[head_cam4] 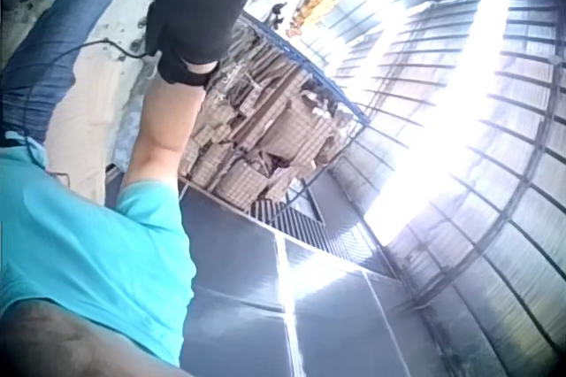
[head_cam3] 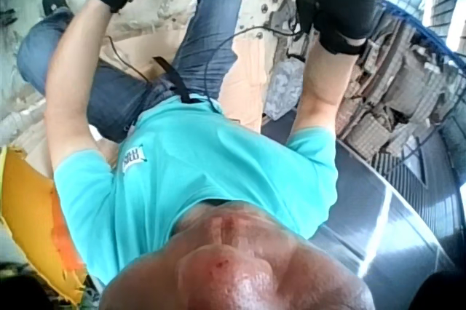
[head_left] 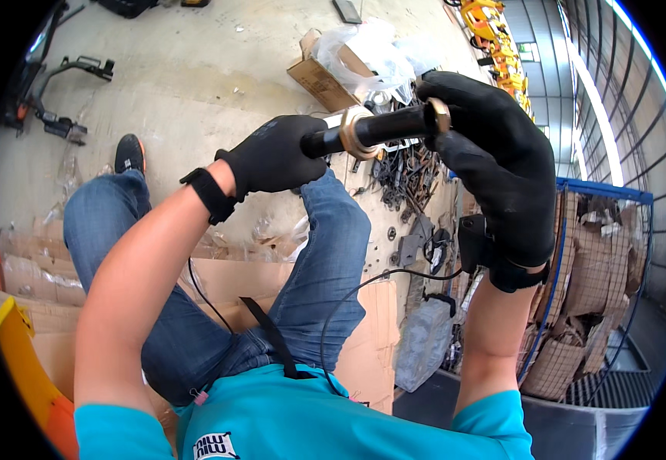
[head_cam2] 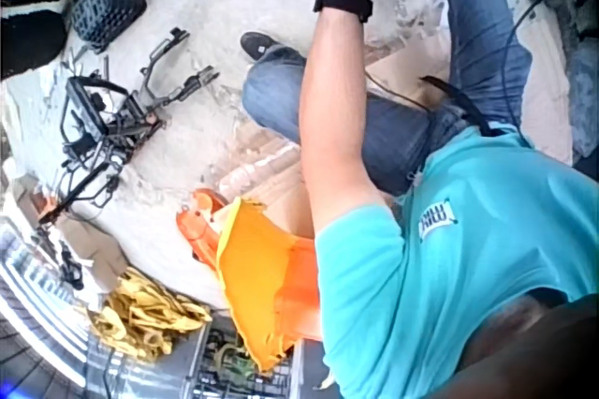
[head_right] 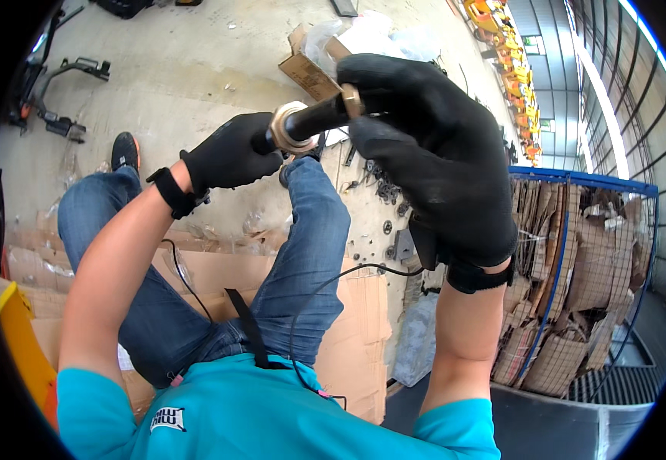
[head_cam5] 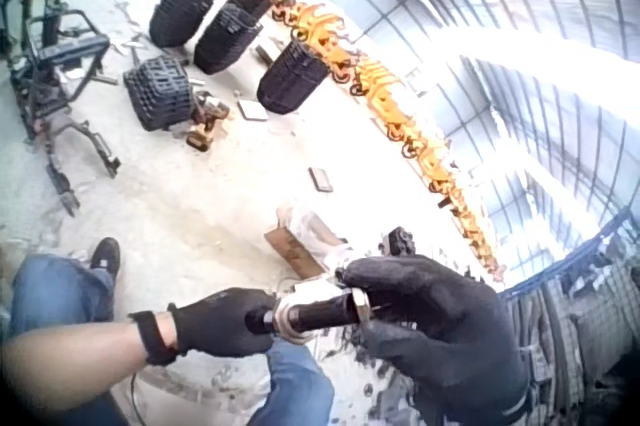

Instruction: The person slides metal rings and bushings onto a fork tube before inserting the tube into a larger sleeve. They then repeatedly push the inner tube into the sleeve and handle another ring.

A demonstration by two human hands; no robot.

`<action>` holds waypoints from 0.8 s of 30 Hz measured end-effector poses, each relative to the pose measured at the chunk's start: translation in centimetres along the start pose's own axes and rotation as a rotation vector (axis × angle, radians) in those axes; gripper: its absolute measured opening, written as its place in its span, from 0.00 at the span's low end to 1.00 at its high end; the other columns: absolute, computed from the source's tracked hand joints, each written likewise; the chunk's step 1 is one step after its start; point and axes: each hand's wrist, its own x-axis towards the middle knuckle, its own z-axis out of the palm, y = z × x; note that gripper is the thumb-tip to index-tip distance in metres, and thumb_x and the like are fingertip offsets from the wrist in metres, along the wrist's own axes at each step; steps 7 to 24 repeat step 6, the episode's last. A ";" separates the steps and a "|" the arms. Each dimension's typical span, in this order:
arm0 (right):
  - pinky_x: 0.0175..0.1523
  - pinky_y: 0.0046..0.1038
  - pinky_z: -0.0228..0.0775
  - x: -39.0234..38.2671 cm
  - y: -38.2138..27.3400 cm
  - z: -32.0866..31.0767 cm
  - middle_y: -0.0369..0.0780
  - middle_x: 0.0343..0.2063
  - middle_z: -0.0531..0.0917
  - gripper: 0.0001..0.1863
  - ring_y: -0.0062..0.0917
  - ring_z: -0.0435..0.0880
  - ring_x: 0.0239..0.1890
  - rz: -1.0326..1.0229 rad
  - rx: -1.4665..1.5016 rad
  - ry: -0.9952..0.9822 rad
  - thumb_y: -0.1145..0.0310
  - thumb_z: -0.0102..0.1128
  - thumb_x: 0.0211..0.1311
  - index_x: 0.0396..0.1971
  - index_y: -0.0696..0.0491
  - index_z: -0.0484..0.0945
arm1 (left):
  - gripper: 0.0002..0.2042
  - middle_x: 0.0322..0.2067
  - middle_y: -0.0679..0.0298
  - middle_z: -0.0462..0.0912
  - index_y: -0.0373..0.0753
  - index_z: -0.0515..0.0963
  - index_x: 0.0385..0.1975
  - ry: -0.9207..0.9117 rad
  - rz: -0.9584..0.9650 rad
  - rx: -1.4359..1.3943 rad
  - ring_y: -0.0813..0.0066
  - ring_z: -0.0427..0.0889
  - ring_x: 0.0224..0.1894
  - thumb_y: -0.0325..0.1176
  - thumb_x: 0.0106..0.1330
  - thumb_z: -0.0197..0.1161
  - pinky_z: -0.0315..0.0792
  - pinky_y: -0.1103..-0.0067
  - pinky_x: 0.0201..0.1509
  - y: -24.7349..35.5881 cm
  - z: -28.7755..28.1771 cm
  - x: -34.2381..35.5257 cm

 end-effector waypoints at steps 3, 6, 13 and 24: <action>0.57 0.26 0.74 0.1 0.4 0.1 0.41 0.52 0.83 0.22 0.24 0.83 0.52 -0.081 -0.020 -0.011 0.77 0.64 0.62 0.57 0.60 0.78 | 0.08 0.26 0.58 0.81 0.35 0.78 0.33 -0.018 -0.028 -0.136 0.66 0.83 0.29 0.29 0.54 0.63 0.77 0.70 0.37 0.6 0.0 -0.3; 0.58 0.26 0.73 0.2 0.6 -0.2 0.42 0.53 0.83 0.23 0.25 0.83 0.52 -0.135 -0.064 -0.049 0.74 0.66 0.63 0.58 0.59 0.78 | 0.10 0.28 0.62 0.83 0.36 0.79 0.38 -0.035 -0.049 -0.138 0.70 0.85 0.30 0.28 0.56 0.62 0.80 0.71 0.39 0.4 0.1 -0.2; 0.58 0.26 0.73 0.2 0.6 -0.2 0.42 0.53 0.83 0.23 0.25 0.83 0.52 -0.135 -0.064 -0.049 0.74 0.66 0.63 0.58 0.59 0.78 | 0.10 0.28 0.62 0.83 0.36 0.79 0.38 -0.035 -0.049 -0.138 0.70 0.85 0.30 0.28 0.56 0.62 0.80 0.71 0.39 0.4 0.1 -0.2; 0.58 0.26 0.73 0.2 0.6 -0.2 0.42 0.53 0.83 0.23 0.25 0.83 0.52 -0.135 -0.064 -0.049 0.74 0.66 0.63 0.58 0.59 0.78 | 0.10 0.28 0.62 0.83 0.36 0.79 0.38 -0.035 -0.049 -0.138 0.70 0.85 0.30 0.28 0.56 0.62 0.80 0.71 0.39 0.4 0.1 -0.2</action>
